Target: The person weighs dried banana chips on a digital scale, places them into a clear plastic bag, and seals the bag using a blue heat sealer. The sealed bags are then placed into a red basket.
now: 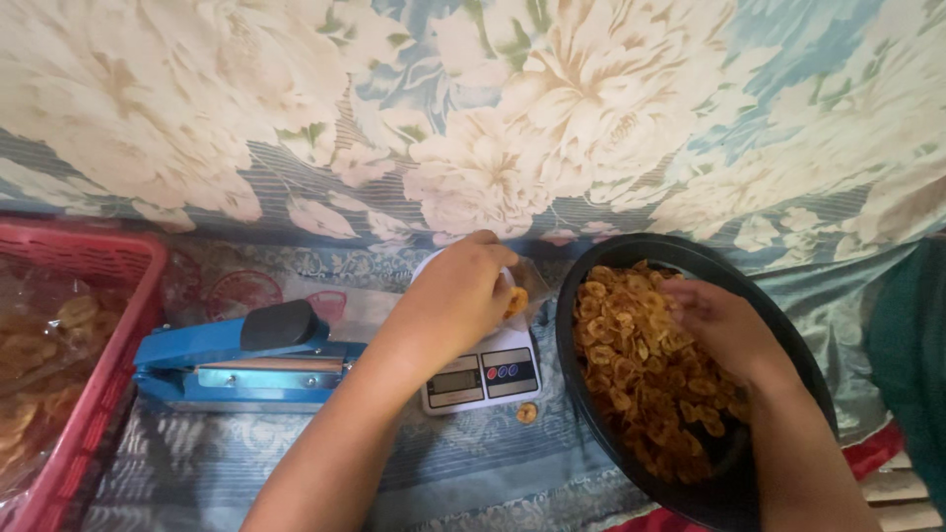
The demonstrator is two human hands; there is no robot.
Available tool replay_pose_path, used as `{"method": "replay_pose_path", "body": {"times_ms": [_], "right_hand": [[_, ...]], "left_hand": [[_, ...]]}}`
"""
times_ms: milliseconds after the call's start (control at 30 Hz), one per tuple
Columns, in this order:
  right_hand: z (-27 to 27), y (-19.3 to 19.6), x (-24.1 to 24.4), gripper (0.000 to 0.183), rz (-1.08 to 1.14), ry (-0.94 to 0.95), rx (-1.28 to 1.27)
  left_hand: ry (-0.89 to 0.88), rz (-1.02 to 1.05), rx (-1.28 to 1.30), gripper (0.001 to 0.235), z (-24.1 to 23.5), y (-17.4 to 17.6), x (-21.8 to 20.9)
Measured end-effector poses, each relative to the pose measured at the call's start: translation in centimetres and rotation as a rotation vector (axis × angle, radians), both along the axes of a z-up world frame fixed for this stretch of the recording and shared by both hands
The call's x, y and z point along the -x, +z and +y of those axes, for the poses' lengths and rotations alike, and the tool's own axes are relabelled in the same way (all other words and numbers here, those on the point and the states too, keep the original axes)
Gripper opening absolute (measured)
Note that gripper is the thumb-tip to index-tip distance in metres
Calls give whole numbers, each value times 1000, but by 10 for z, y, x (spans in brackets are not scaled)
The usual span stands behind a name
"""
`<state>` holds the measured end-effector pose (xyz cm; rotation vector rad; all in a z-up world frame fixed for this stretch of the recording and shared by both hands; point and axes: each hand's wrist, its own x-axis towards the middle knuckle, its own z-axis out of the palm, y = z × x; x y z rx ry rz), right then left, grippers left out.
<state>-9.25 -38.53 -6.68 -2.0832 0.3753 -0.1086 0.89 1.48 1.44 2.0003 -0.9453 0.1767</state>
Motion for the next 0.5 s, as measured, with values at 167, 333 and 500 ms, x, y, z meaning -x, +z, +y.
{"method": "replay_pose_path", "body": {"times_ms": [167,333,500], "right_hand": [[11,8,6,39,3,-173,67],[14,18,3,34,-78,-179,79],[48,51,-1,31,-146,-146,158]], "left_hand": [[1,15,8,25,0,-1,0],[-17,71,-35,21,-3,0,1],[-25,56,1,29,-9,-5,3]]}}
